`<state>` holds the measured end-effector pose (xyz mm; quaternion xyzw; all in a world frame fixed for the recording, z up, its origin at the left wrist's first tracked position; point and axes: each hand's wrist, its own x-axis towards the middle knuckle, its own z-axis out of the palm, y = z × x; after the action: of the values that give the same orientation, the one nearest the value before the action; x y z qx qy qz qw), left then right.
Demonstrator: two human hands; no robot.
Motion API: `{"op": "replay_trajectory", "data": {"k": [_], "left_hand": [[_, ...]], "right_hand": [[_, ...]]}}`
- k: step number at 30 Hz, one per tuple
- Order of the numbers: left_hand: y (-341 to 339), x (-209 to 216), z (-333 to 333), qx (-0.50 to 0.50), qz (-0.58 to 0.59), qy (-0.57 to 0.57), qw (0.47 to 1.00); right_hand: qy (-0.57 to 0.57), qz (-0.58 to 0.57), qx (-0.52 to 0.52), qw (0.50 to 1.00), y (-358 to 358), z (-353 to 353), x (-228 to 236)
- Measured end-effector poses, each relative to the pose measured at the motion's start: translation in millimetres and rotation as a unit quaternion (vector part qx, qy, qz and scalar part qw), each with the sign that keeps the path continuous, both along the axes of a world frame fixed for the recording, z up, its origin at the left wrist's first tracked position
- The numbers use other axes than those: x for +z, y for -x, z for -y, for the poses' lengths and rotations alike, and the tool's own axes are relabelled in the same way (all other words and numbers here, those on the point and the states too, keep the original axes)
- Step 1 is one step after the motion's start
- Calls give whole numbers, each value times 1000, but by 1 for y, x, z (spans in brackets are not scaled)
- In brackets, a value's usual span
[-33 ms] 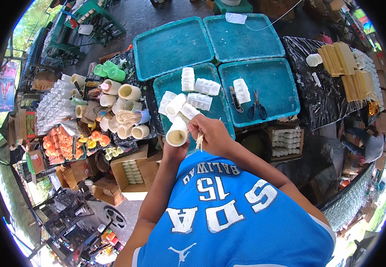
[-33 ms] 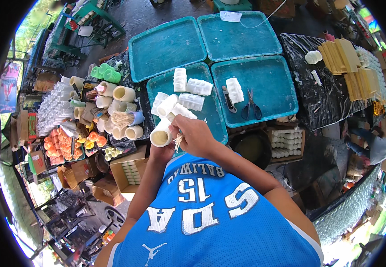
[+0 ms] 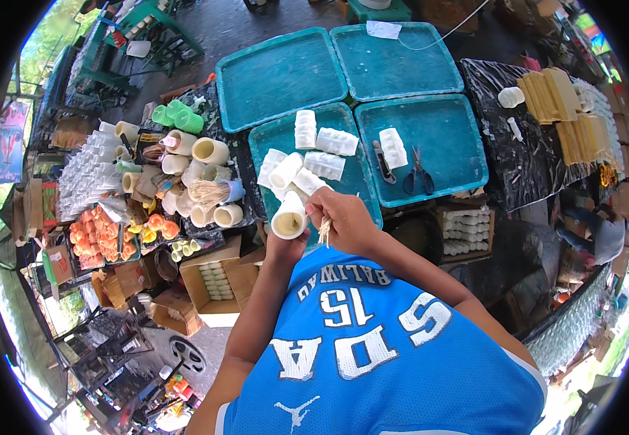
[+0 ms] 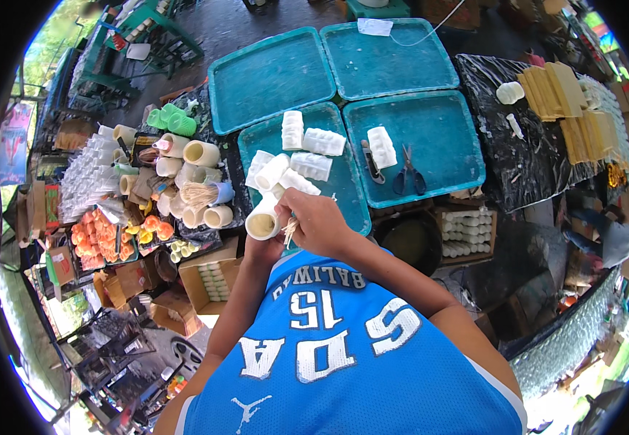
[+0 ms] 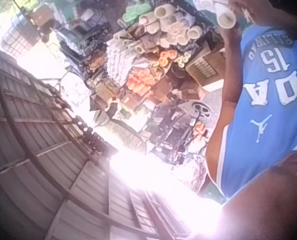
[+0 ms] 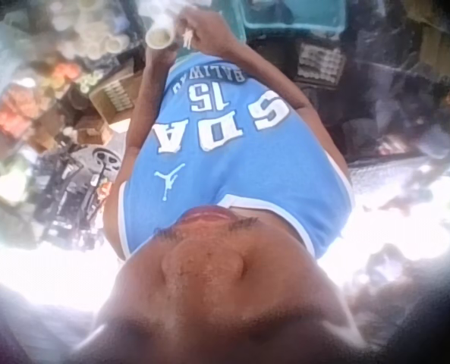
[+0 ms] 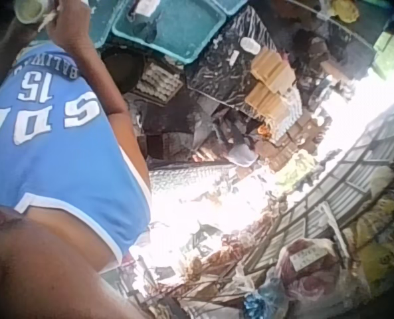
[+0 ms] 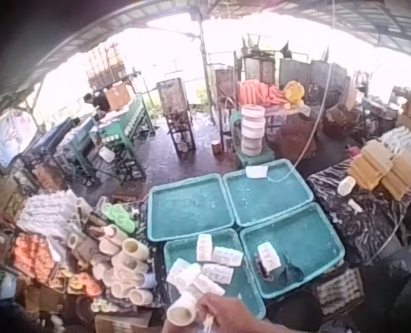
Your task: The person gathers thin sticks and white cylindrical foam pieces, then uses a knife to trim the sticks and a red tape dispenser to apply tape. The person inserts the trimmed sticks into the foam pieces and places the assembled units into a tray.
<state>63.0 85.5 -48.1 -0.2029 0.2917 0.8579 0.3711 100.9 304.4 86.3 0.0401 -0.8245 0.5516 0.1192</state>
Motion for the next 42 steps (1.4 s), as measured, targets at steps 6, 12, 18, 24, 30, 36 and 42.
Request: {"op": "replay_trajectory", "data": {"k": [6,12,18,24,30,36,42], "left_hand": [[8,34,-45,18,9,172,985],[14,35,-69,-156,-107,262,946],[17,32,-68,-126,-188,252,941],[28,-57,-35,-114,-147,522,832],[39,-36,-71,-219,-619,624,423],[74,-42,-84,-412,-725,549,62],[97,-8,-99,-470,-689,511,210]], "right_hand": [[-28,164,-51,985,-5,-12,-4],[-188,387,30,902,5,-47,-38],[101,293,-190,932,-13,-129,-123],[-244,354,-375,822,-5,-241,-132],[-197,309,-353,861,-6,-238,-157],[344,285,-122,886,5,-151,-89],[444,278,-66,849,-6,-124,-49]]}}
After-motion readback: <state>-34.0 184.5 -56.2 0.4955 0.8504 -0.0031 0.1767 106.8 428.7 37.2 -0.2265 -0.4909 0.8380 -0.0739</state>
